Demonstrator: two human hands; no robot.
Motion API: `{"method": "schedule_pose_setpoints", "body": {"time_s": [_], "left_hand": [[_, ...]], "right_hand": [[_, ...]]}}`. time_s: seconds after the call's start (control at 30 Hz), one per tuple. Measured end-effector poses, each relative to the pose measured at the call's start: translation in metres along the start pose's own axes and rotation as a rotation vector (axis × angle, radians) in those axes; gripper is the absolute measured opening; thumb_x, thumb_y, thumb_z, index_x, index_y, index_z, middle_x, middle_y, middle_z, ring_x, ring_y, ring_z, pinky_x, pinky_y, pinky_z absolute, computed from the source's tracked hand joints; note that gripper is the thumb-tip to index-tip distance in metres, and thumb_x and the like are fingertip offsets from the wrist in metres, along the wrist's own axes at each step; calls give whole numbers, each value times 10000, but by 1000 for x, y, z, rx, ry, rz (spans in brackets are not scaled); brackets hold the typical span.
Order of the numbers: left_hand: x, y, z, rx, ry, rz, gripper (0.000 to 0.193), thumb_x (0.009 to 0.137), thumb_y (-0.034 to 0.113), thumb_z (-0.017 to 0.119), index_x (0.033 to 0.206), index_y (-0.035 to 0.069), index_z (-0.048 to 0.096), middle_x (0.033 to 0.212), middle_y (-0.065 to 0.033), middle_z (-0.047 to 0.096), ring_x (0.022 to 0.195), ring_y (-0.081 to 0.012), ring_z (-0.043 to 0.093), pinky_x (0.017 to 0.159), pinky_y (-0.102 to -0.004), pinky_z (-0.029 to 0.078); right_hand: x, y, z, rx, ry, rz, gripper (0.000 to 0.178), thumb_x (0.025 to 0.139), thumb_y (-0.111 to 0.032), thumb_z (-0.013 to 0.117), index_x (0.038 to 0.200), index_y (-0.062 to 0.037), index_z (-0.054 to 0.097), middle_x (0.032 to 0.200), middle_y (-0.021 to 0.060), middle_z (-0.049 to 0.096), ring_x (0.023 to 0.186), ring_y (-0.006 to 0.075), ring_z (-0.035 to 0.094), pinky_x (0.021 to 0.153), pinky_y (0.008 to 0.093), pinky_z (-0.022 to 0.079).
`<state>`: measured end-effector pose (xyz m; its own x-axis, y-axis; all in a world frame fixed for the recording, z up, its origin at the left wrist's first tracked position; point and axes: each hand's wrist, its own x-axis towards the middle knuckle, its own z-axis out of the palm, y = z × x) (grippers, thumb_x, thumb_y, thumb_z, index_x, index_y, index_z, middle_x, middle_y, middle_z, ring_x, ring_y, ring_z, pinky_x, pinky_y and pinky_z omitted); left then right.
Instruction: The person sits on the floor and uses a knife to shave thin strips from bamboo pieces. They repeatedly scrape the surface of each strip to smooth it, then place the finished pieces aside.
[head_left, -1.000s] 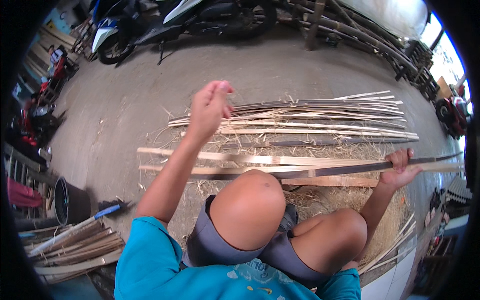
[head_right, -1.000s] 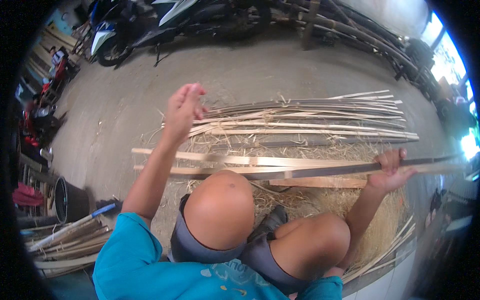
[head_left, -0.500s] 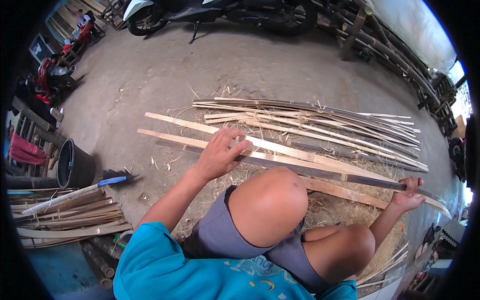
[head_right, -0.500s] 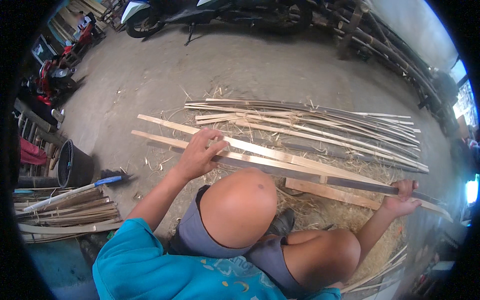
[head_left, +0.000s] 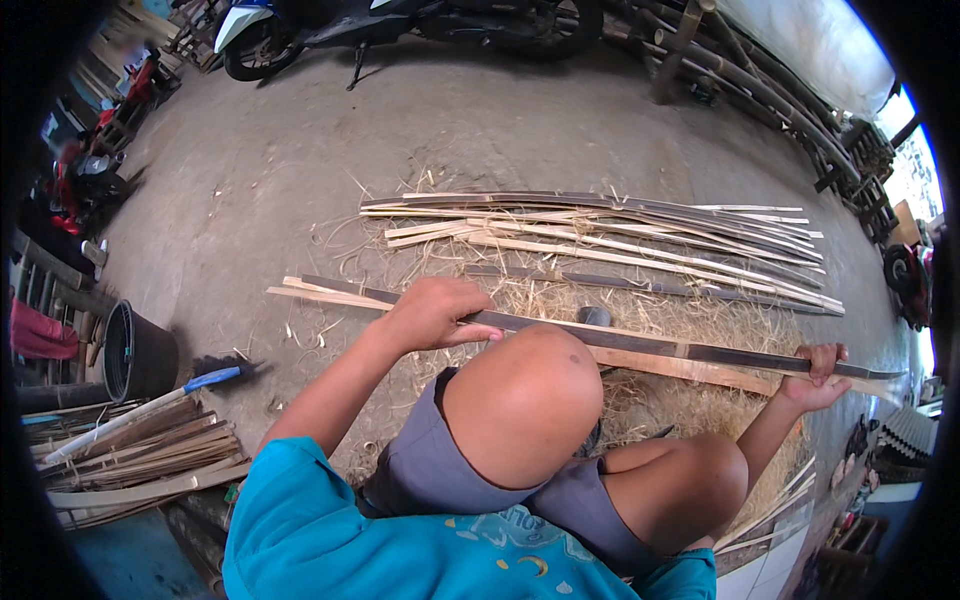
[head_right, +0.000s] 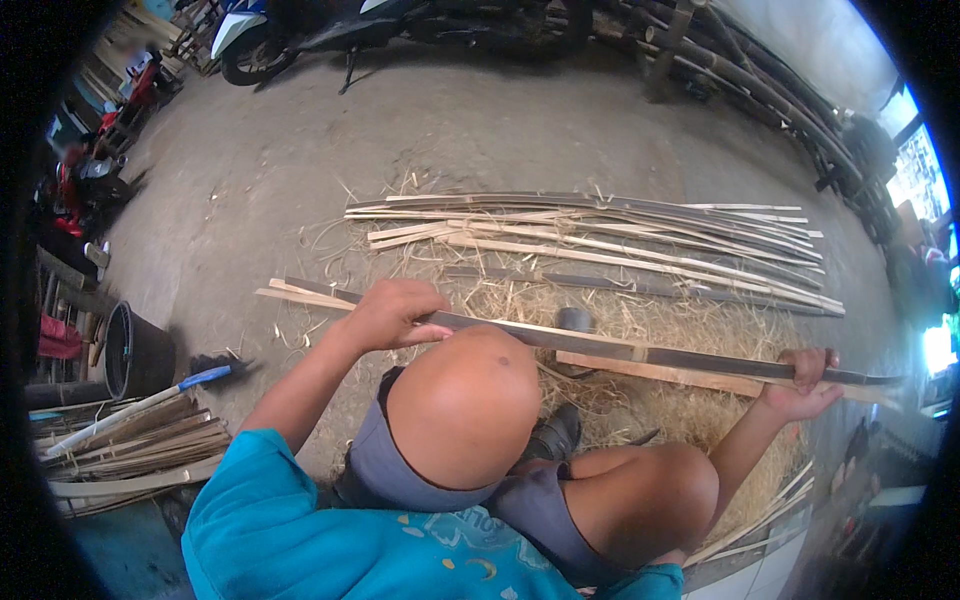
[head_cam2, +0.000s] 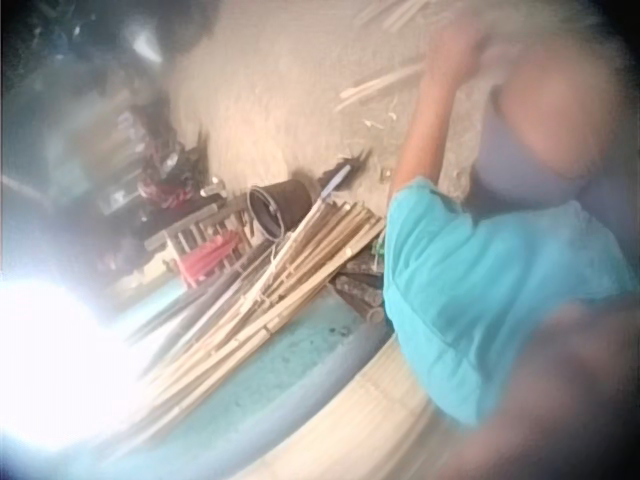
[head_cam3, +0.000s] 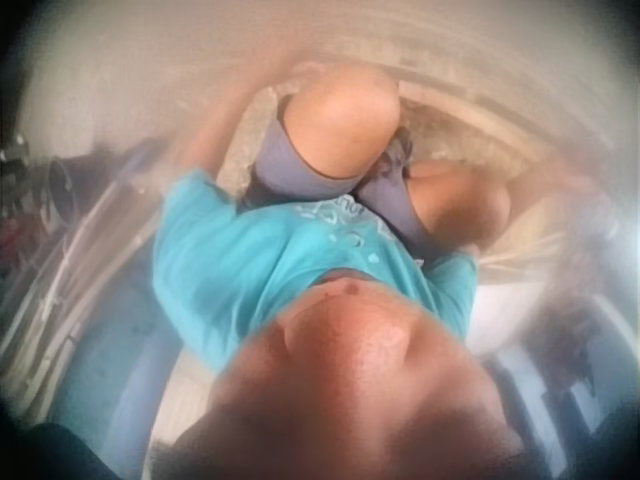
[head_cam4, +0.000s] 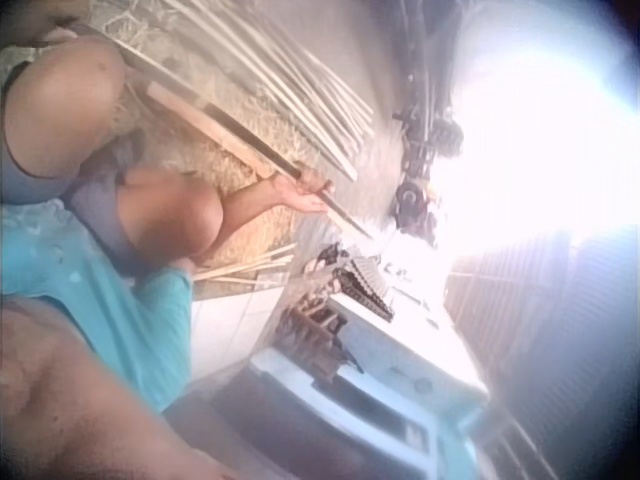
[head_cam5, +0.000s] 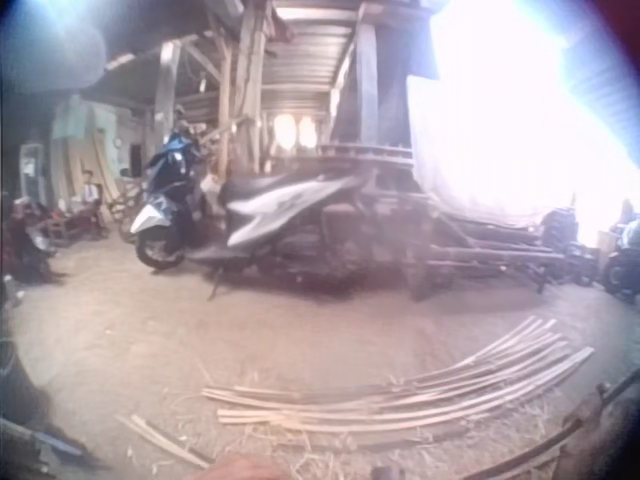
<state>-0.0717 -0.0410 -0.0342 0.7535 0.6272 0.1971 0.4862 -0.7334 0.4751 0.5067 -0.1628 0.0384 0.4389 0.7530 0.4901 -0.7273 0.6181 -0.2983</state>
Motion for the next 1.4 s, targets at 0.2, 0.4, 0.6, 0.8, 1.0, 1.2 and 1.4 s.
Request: {"method": "schedule_pose_setpoints", "body": {"time_s": [0.2,0.4,0.6,0.8,1.0,1.2,1.4], "left_hand": [[15,6,8,-562,-88,-43,293,959,275,631,1130,44,686,1044,-148,712,881,-261,691,755,-378,527],[57,37,3,-690,-251,-227,273,993,231,596,1101,-3,684,1013,-109,721,804,-161,668,756,-330,537],[71,17,30,-1153,313,-514,230,1017,254,585,980,38,657,779,-18,666,750,-83,624,712,-256,524],[114,54,9,-703,-80,-144,278,990,280,624,1118,38,674,1018,-17,651,928,-129,592,838,-288,485],[144,49,28,-1091,107,-290,262,998,309,615,1000,58,687,876,3,645,672,-84,581,651,-246,481],[113,-13,-4,-1042,600,-306,245,1035,234,542,1155,43,640,978,-27,651,863,-121,621,838,-272,503],[32,-60,-39,43,1032,-373,264,1030,160,515,1226,16,617,965,-12,625,839,-95,575,818,-249,481]], "right_hand": [[3,4,10,29,-95,18,675,967,-702,356,946,-40,486,550,-36,333,422,62,317,412,226,294],[4,14,22,52,-101,32,686,962,-707,363,946,-34,492,545,-36,333,415,67,296,420,226,284],[0,-1,17,-11,-74,-28,702,962,-716,341,944,-30,492,538,-31,317,410,68,284,417,224,276],[-1,-11,15,12,-90,-62,781,924,-782,294,922,-22,476,551,-27,311,404,66,299,389,227,269],[-5,-3,3,-28,-56,-55,690,943,-717,407,939,-33,497,539,-36,305,424,63,297,403,227,261],[-3,-1,2,30,-21,-37,561,960,-612,496,966,-51,483,604,-40,337,454,67,325,442,225,287],[-3,-35,-22,-61,-65,-4,303,914,-337,619,947,-72,474,614,-36,345,445,65,335,486,223,331]]}}
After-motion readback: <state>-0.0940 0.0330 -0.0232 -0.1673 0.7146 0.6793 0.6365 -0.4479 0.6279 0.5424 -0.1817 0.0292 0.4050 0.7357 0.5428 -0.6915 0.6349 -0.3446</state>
